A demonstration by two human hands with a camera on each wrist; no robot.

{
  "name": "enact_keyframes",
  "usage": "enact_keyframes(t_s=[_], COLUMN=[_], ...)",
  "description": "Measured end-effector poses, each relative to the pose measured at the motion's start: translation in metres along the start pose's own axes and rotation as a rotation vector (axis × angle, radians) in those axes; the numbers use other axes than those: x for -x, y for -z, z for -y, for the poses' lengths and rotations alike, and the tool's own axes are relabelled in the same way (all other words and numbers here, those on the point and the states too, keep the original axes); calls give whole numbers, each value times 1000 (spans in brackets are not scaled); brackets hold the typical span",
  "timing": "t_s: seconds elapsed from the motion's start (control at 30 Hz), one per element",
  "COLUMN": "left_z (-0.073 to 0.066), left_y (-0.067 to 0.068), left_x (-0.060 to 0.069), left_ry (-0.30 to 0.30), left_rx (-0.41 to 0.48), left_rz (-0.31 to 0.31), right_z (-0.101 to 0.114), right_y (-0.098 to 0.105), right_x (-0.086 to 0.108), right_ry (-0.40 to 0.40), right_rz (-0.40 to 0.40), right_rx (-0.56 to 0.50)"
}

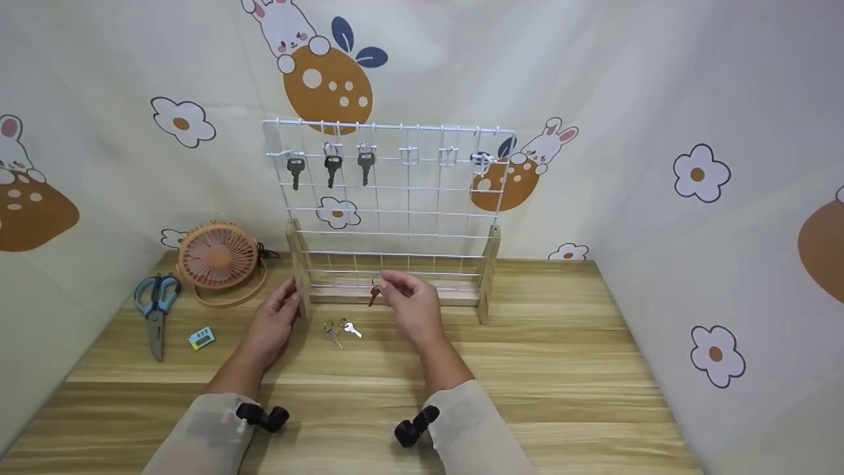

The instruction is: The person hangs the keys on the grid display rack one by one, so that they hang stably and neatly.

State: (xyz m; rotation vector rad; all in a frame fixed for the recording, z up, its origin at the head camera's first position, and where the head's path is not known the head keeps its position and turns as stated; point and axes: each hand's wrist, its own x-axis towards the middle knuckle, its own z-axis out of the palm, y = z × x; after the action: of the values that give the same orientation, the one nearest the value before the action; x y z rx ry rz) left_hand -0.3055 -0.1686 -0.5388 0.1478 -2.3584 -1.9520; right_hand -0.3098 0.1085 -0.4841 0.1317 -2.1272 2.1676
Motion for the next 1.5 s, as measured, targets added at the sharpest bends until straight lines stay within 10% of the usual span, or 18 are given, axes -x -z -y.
enact_keyframes(t_s=[0.27, 0.83, 1.5], left_z=[1, 1, 1], left_y=[-1, 2, 2], left_x=[0, 1, 2], left_ry=[7, -5, 21], left_rx=[-13, -15, -33], left_rz=[-2, 2, -8], right_z=[61, 177, 181], right_y=[4, 20, 15], right_x=[14, -22, -49], right_ry=[98, 312, 228], right_rz=[-61, -151, -165], right_rx=[-314, -394, -351])
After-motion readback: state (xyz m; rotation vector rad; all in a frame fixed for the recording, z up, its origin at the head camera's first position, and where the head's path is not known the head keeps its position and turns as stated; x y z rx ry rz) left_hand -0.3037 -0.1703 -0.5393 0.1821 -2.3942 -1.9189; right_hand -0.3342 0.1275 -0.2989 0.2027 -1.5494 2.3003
